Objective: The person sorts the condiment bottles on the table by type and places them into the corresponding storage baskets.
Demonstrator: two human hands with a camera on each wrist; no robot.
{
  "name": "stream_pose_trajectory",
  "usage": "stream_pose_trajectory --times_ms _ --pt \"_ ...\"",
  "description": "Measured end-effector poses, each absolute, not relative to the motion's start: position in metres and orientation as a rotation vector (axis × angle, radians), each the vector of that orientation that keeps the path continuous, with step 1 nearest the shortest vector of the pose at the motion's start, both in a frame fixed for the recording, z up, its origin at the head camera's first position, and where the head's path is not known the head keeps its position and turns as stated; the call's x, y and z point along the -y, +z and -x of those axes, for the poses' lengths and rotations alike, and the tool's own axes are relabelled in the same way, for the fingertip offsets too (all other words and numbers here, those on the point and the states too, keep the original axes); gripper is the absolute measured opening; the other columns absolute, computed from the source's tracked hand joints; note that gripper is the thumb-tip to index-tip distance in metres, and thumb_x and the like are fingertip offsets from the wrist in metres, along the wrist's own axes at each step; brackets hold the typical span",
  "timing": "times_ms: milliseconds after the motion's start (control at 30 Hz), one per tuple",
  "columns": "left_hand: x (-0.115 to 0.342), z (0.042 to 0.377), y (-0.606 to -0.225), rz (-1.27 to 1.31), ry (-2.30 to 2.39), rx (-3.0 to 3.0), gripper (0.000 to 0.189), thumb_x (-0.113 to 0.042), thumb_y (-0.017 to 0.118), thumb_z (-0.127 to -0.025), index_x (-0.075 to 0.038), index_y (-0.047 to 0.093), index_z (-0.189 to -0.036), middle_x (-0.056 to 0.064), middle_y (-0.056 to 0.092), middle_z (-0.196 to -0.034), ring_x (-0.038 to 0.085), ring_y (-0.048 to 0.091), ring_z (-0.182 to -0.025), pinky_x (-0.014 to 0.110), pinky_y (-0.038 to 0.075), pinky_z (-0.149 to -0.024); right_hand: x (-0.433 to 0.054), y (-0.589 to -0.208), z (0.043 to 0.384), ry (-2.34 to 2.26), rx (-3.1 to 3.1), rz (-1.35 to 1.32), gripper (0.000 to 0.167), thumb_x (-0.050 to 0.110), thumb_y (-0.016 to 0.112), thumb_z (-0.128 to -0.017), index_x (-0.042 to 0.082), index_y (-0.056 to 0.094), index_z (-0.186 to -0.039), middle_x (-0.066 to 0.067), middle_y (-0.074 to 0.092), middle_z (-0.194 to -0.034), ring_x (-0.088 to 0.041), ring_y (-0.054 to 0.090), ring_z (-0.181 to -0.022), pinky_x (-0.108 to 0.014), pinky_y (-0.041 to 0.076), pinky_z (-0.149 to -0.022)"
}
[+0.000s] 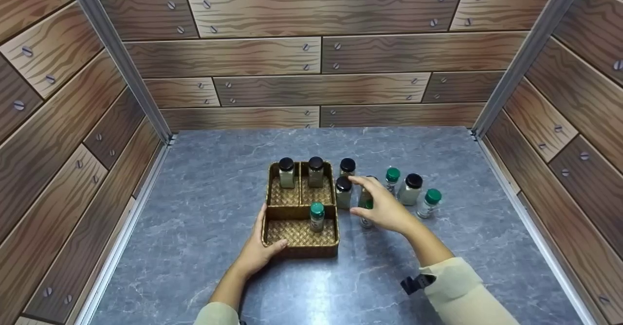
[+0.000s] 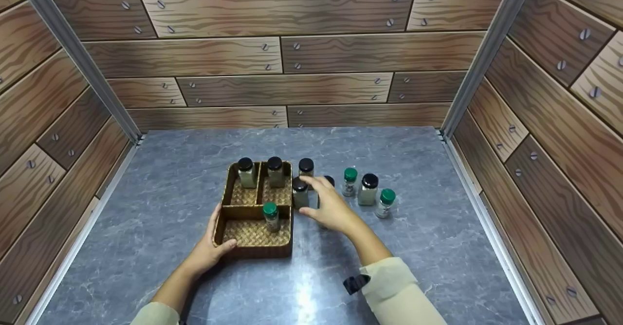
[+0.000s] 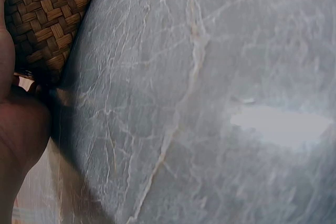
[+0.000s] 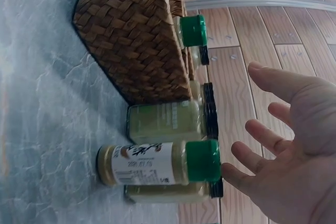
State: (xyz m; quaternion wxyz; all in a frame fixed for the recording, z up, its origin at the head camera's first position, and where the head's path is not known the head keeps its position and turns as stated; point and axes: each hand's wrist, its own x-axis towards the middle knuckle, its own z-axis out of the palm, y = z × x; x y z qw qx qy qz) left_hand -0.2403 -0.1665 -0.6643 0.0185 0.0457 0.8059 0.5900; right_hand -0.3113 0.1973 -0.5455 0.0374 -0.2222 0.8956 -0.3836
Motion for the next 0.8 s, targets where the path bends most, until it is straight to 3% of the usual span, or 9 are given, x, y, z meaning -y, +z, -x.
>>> stream_pose_trajectory --times_ms 800 --pt "0.166 0.240 -0.664 -0.129 1.825 -2.487 0.117 -0.029 0.088 -0.091 -0.026 0.009 -0.176 0.019 0.010 -0.183 0.048 0.015 -0.168 0.071 0.014 -0.134 -0.218 -0.585 0.299 -1.293 -2.851 0.513 0.065 0.005 0.086 -0.090 0.009 0.062 -0.151 -0.020 0.061 -0.149 -0.043 0.059 -0.140 -0.062 0.051 -0.117"
